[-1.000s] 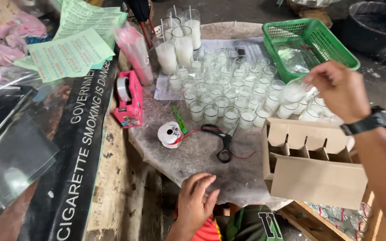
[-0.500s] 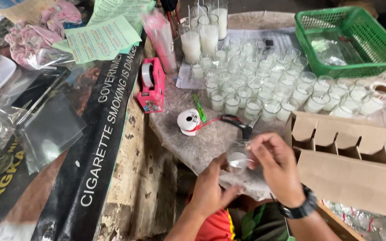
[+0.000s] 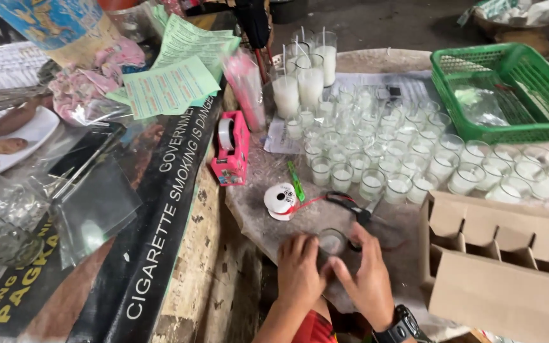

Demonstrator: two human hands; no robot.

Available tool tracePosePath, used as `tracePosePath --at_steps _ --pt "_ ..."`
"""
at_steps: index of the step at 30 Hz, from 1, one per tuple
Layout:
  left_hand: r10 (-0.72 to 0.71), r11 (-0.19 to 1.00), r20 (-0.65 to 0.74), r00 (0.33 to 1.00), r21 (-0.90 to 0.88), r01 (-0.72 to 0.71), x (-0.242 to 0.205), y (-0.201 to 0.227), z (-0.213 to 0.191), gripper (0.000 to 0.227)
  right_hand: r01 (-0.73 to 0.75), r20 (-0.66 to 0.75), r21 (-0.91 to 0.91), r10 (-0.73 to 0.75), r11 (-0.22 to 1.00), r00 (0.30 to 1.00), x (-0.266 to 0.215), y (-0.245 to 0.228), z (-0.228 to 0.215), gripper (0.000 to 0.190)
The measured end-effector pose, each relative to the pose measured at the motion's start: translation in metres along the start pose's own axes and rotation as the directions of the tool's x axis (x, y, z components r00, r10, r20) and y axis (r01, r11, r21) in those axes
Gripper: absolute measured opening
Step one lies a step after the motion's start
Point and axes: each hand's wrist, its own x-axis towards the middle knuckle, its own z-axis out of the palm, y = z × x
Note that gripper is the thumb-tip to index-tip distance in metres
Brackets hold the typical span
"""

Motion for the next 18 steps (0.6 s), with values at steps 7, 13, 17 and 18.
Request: tracePosePath --at_steps 7,13,17,18 --pt "-0.074 0.992 0.066 0.995 -0.100 0.080 0.056 -0.048 -0.042 0.012 0.112 -0.008 -0.237 -0.118 0.965 0.993 -0.004 0.024 0.014 0.055" --pt "-0.343 0.939 0.356 0.869 0.124 0.320 0.154 -0.086 -0.014 0.011 0.073 -0.039 -0.286 -0.088 0.955 0.995 -0.005 0.030 0.019 0.058" --pt "-0.482 0.873 0.563 0.671 0.372 0.315 0.189 -0.082 0.018 0.018 0.058 -0.047 -0.288 -0.075 0.956 0.996 -0.002 0.029 0.020 0.056" --pt "-0.478 0.869 0.576 0.663 0.418 0.264 0.191 -0.086 0.029 0.019 0.063 -0.045 -0.282 -0.079 0.957 0.996 -0.002 0.030 0.020 0.057"
